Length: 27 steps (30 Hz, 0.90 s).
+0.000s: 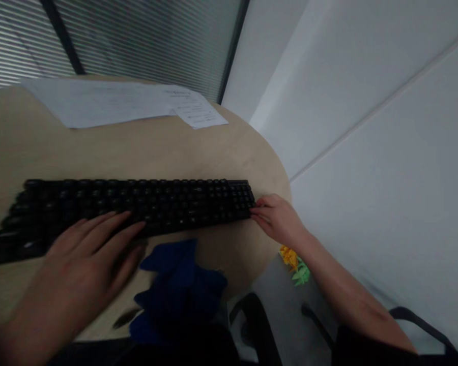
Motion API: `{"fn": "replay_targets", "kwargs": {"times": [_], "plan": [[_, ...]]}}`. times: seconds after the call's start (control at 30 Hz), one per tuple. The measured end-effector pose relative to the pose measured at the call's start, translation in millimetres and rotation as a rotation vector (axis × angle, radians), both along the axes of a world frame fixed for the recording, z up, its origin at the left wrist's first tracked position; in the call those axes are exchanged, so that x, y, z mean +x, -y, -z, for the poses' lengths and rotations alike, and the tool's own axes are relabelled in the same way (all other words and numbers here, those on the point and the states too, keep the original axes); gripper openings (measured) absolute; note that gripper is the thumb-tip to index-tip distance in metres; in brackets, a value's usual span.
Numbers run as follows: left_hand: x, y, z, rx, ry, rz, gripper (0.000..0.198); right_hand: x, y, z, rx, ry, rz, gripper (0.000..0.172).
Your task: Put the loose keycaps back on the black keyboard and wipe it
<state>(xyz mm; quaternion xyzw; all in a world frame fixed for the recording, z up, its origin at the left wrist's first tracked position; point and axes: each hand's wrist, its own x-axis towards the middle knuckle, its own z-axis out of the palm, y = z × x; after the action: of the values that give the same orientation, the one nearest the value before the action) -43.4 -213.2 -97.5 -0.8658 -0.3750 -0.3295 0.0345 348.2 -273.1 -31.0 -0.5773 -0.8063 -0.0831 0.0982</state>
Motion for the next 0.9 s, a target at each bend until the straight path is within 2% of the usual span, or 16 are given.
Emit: {"fn": "replay_targets", "kwargs": {"times": [0.07,0.1,0.17,0.2,0.27,0.3,0.37,0.43,0.53,0.63,0.7,0.77,0.9], "plan": [[2,3,-7.5,-0.03,-0.012,-0.012,0.033,-28,22,-10.5,0.086,-0.024,0.025,0.033],[2,5,-11.1,-0.038,-0.009,-0.011,0.032,-46,34,-15.0,0.078,-0.055,-0.017,0.034],[-1,12,-18.6,-0.046,0.022,0.009,0.031,-83,56,-19.8,-0.01,-0.097,-0.192,0.042],[-4,17,-22.5,-0.055,0.043,0.031,0.03,-101,65,-19.4,-0.046,-0.1,-0.269,0.053],[-11,31,-29.7,-0.092,0.077,0.112,0.026,-130,76,-12.7,-0.083,-0.088,-0.356,0.071],[-15,40,-32.1,-0.128,0.074,0.164,0.025,-140,77,-6.9,-0.099,-0.084,-0.37,0.075],[-21,57,-33.1,-0.217,0.03,0.265,0.023,-149,74,7.3,-0.143,-0.102,-0.362,0.069],[-24,70,-29.2,-0.281,-0.01,0.306,0.019,-149,66,22.0,-0.176,-0.168,-0.344,0.056],[-25,76,-19.4,-0.305,-0.029,0.27,0.016,-142,53,38.8,-0.168,-0.326,-0.33,0.036],[-21,70,-12.6,-0.284,-0.073,0.212,0.015,-132,42,40.5,-0.082,-0.51,-0.304,0.027],[-16,62,-11.2,-0.249,-0.108,0.155,0.015,-122,35,29.7,0.046,-0.632,-0.202,0.027],[-10,54,-12.5,-0.214,-0.13,0.102,0.014,-107,28,11.4,0.2,-0.753,-0.049,0.03],[-8,44,-21.4,-0.178,-0.142,0.077,0.015,-76,9,-22.7,0.423,-0.962,0.203,0.045]]}}
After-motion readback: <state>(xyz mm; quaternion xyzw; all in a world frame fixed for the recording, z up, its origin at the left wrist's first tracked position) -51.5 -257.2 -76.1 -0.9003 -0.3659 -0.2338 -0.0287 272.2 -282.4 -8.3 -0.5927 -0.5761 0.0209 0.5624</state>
